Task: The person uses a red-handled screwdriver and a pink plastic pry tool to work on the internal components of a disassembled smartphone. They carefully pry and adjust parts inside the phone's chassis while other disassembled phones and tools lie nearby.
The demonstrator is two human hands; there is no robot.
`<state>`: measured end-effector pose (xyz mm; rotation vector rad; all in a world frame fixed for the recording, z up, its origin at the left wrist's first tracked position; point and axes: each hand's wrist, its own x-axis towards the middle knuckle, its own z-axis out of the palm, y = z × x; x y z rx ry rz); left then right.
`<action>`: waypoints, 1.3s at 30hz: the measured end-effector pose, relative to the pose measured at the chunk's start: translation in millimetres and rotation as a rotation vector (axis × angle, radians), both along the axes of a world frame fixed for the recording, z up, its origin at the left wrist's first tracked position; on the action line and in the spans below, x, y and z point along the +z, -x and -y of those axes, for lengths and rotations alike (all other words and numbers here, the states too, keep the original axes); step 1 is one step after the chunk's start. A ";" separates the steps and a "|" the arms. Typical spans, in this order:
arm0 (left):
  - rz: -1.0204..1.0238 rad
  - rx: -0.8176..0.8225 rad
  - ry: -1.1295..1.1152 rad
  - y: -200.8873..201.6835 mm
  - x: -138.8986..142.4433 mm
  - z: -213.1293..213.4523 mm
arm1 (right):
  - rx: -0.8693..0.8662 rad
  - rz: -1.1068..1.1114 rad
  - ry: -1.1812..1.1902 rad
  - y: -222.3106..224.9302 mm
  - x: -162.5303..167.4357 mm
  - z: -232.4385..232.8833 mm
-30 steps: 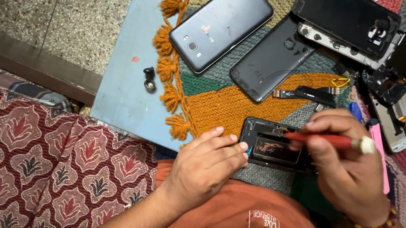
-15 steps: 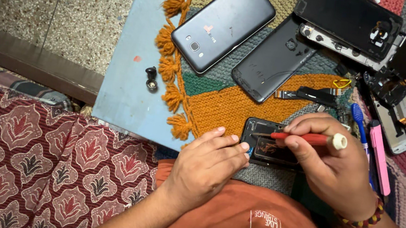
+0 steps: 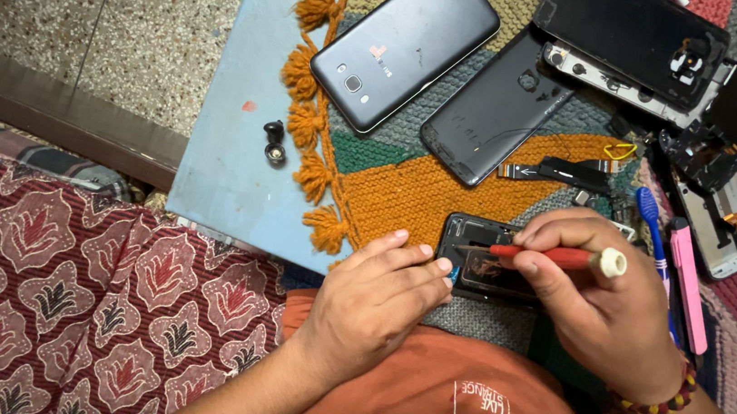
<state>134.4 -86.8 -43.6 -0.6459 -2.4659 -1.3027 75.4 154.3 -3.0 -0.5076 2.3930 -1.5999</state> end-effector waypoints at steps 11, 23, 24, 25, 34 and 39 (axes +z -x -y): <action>-0.006 0.004 -0.005 0.8 1.1 -0.1 | 0.005 -0.079 -0.039 0.6 3.0 1.1; 0.001 0.083 -0.076 -2.2 -4.5 -7.6 | -0.030 0.049 0.041 -10.3 2.0 -12.7; 0.012 0.103 -0.093 -2.1 -4.7 -8.3 | -0.041 0.056 0.047 -12.6 2.6 -15.3; 0.013 0.100 -0.081 -2.1 -4.6 -8.3 | -0.051 0.064 0.054 -14.6 3.3 -17.1; 0.022 0.080 -0.018 -2.9 -5.4 -12.3 | -0.038 0.149 0.123 -21.9 4.1 -19.9; 0.035 0.069 -0.004 -3.6 -4.9 -11.6 | -0.012 0.113 0.049 -21.1 7.6 -17.8</action>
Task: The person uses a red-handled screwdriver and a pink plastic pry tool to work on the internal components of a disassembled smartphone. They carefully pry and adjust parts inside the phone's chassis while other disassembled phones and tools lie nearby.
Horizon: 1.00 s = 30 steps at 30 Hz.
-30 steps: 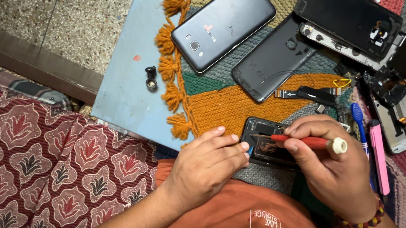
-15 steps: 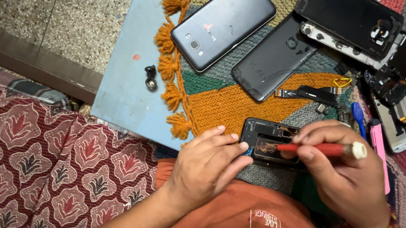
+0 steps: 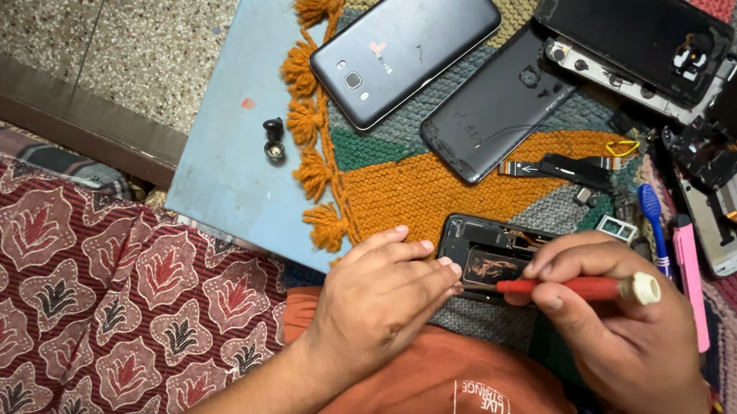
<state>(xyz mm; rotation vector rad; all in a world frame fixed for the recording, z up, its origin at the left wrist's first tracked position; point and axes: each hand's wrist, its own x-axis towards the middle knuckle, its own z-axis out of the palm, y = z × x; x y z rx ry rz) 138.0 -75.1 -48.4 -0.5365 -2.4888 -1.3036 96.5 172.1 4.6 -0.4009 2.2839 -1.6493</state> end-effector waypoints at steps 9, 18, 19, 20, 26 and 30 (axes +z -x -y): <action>0.009 -0.007 -0.019 0.3 1.8 1.6 | 0.015 -0.034 -0.002 -0.2 2.3 -0.2; 0.016 -0.009 -0.042 -1.7 0.4 -0.2 | 0.035 -0.032 -0.010 -3.1 0.6 -1.8; 0.016 -0.008 -0.045 -1.6 0.3 -0.3 | 0.041 -0.039 -0.010 -2.8 0.8 -1.8; 0.016 -0.006 -0.047 -1.5 0.3 -0.4 | 0.045 -0.045 -0.011 -2.5 0.9 -1.5; 0.002 0.009 -0.025 -0.9 0.6 -1.5 | 0.045 -0.068 -0.044 -1.2 5.2 -2.4; -0.012 0.011 -0.026 -2.1 0.7 -1.6 | 0.015 -0.113 -0.119 -0.7 8.8 -3.7</action>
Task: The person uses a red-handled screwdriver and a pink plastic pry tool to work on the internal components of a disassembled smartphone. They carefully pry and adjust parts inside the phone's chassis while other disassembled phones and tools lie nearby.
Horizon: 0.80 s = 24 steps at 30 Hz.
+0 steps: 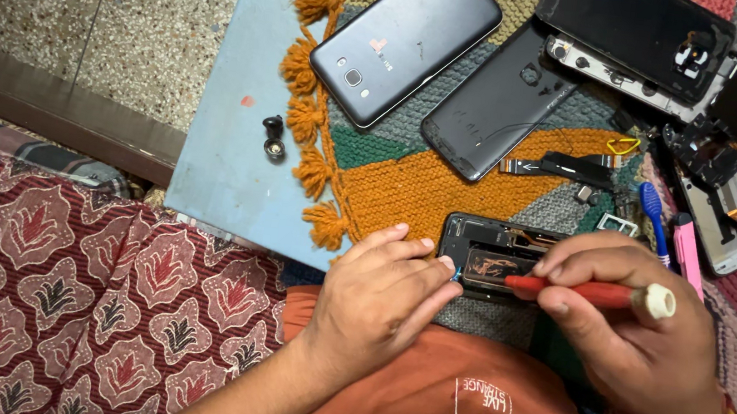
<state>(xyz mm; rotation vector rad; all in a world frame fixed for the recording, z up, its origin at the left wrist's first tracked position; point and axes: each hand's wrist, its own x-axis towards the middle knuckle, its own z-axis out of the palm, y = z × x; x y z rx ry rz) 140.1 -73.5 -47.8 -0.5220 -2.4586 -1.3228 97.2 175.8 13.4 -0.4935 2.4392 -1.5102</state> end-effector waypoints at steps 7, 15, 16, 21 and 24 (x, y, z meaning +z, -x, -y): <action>-0.018 -0.030 0.036 1.8 3.3 1.5 | 0.017 -0.148 -0.116 9.4 0.2 11.4; -0.035 -0.031 0.043 0.9 4.9 5.1 | 0.038 -0.205 -0.191 14.8 -2.7 28.2; -0.034 -0.031 0.043 1.2 5.2 5.1 | 0.041 -0.207 -0.202 15.4 -2.3 28.2; -0.028 -0.031 0.044 1.1 4.7 6.4 | 0.053 -0.225 -0.145 15.8 -2.2 32.1; -0.028 -0.033 0.044 1.1 4.7 6.6 | 0.069 -0.228 -0.126 16.4 0.3 34.9</action>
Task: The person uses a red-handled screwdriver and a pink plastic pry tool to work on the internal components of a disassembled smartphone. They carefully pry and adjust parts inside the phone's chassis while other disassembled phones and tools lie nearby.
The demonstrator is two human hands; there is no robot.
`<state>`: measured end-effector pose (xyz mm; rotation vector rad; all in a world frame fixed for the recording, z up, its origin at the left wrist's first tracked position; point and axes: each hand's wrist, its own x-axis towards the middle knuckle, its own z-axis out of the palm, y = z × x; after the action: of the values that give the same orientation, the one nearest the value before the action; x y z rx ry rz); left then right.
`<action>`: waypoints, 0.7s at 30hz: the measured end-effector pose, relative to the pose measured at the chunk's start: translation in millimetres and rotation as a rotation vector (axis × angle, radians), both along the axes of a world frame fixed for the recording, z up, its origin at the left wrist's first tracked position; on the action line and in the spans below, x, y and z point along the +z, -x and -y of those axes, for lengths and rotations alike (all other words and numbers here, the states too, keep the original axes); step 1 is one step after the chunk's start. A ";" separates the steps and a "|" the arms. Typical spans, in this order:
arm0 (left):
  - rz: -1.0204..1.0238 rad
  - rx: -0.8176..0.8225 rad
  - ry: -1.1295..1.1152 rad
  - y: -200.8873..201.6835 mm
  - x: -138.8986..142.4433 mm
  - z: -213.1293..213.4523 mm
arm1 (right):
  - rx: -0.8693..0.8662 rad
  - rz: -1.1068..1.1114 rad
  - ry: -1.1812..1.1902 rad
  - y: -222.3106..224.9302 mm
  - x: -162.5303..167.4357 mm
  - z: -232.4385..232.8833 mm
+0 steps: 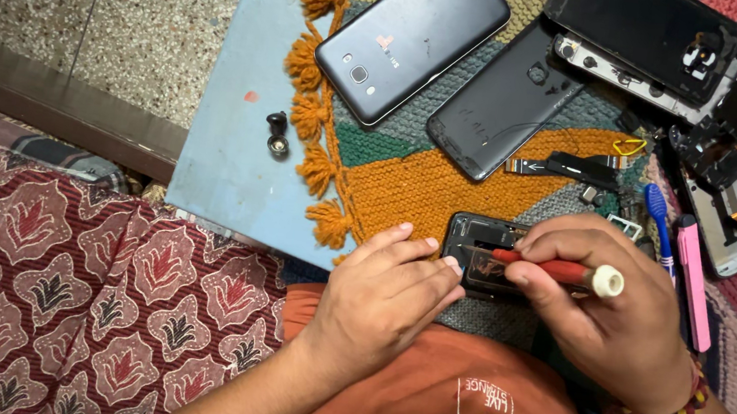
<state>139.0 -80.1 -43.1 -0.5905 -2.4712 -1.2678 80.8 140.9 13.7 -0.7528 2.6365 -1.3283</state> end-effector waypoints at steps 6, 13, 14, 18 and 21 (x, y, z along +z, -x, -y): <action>0.005 -0.003 0.008 -0.3 -0.3 -0.4 | 0.026 -0.007 -0.082 1.5 7.3 3.9; 0.004 -0.007 0.021 -2.6 -4.4 1.1 | 0.180 -0.006 -0.046 8.2 12.6 7.4; 0.002 -0.007 0.024 -2.8 -5.5 1.0 | 0.211 0.028 -0.097 10.1 15.8 6.7; -0.010 -0.013 0.025 -3.6 -7.2 -2.2 | 0.325 0.067 -0.185 20.7 33.1 0.9; -0.004 -0.021 0.057 -6.8 -6.5 -4.0 | 0.341 0.005 -0.205 23.4 40.2 3.1</action>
<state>145.8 -76.1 -49.6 -0.6334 -2.5118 -1.2065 57.4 137.9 53.9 -1.0999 2.4444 -0.9535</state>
